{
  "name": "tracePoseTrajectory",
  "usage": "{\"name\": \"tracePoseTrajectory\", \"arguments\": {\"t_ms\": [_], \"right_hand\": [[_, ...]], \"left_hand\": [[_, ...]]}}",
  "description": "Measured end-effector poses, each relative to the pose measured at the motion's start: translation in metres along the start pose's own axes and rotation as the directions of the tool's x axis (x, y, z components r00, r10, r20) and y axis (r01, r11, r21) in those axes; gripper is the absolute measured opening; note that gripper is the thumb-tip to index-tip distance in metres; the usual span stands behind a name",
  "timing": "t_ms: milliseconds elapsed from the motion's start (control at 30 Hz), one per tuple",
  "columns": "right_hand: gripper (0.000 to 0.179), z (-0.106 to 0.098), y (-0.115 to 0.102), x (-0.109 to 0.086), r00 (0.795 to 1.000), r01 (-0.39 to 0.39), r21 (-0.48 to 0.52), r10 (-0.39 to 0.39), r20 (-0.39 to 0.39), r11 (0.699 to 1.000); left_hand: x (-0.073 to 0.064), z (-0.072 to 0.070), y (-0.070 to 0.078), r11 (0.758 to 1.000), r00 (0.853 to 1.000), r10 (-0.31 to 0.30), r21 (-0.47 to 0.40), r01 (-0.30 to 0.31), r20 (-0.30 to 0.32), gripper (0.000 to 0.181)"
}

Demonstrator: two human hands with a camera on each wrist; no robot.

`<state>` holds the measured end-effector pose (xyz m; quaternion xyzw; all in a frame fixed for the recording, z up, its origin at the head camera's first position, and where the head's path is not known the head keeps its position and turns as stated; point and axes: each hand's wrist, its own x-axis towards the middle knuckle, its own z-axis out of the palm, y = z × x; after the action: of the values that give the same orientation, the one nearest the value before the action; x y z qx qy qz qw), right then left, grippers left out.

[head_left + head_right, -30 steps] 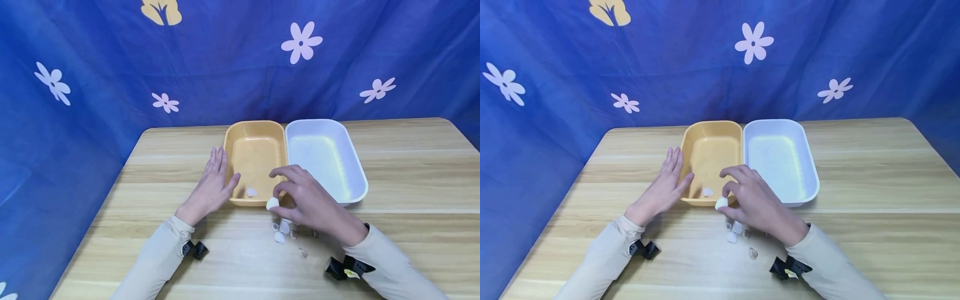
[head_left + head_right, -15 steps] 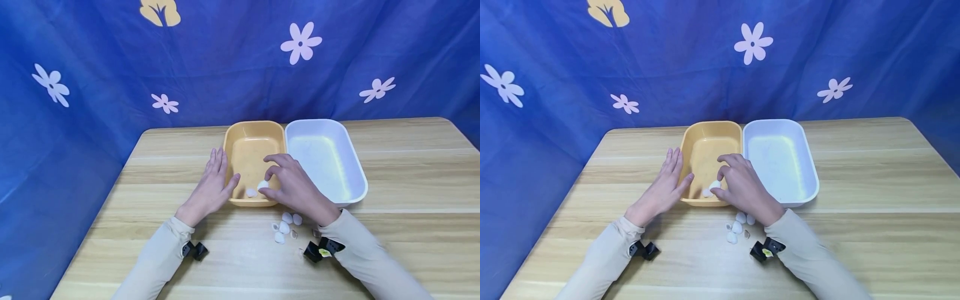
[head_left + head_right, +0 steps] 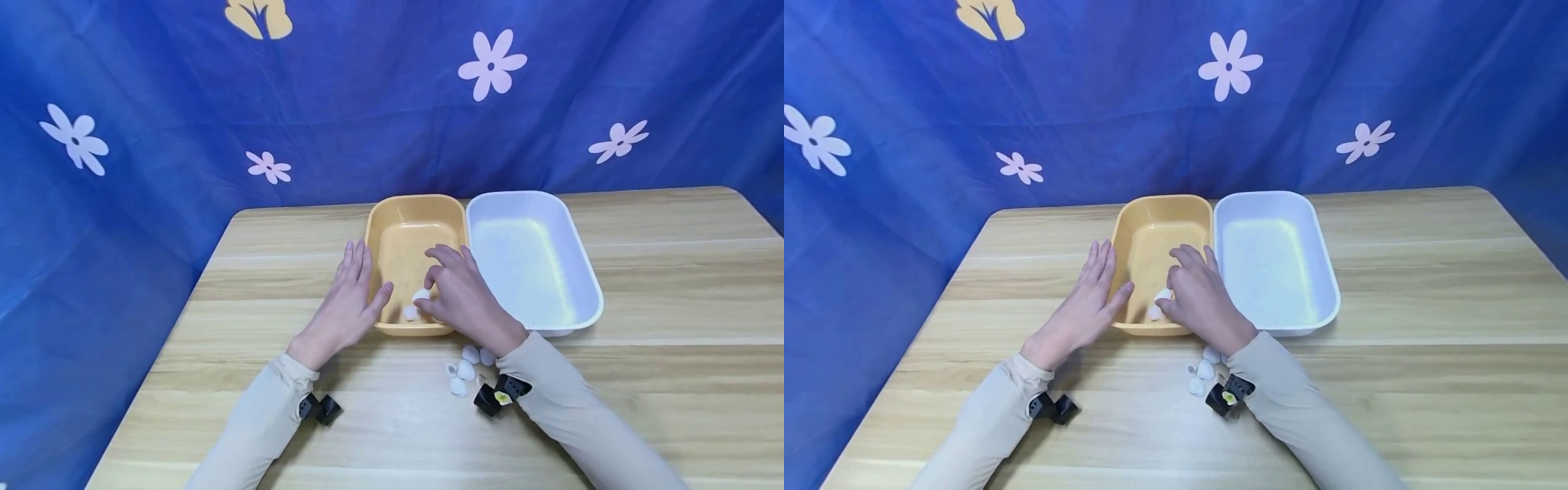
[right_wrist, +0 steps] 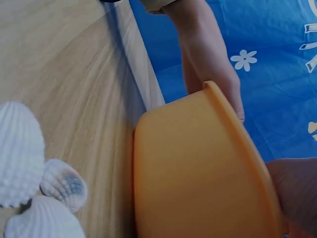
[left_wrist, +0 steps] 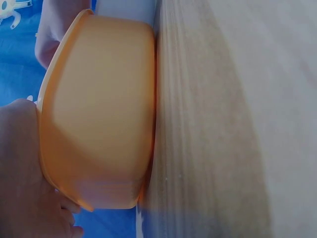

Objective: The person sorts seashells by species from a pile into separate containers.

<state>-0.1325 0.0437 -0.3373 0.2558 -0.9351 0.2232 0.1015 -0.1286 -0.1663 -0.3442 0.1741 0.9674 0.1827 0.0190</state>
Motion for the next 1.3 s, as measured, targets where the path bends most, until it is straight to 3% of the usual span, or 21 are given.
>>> {"name": "tracePoseTrajectory", "arguments": {"t_ms": [233, 967, 1300], "right_hand": [[0.025, 0.005, -0.002, 0.011, 1.000, 0.007, -0.025, -0.008, -0.005, 1.000], [0.026, 0.015, -0.010, 0.033, 0.992, -0.041, -0.136, 0.056, 0.111, 0.990], [0.029, 0.020, -0.015, 0.038, 0.982, -0.068, -0.119, 0.088, 0.166, 0.991]], "left_hand": [[0.000, -0.003, 0.001, 1.000, 1.000, -0.004, 0.000, 0.004, -0.002, 0.076], [0.002, -0.005, 0.002, 1.000, 1.000, 0.004, -0.014, -0.004, 0.001, 0.076], [0.001, -0.006, 0.002, 1.000, 1.000, -0.010, -0.019, 0.010, 0.026, 0.076]]}}
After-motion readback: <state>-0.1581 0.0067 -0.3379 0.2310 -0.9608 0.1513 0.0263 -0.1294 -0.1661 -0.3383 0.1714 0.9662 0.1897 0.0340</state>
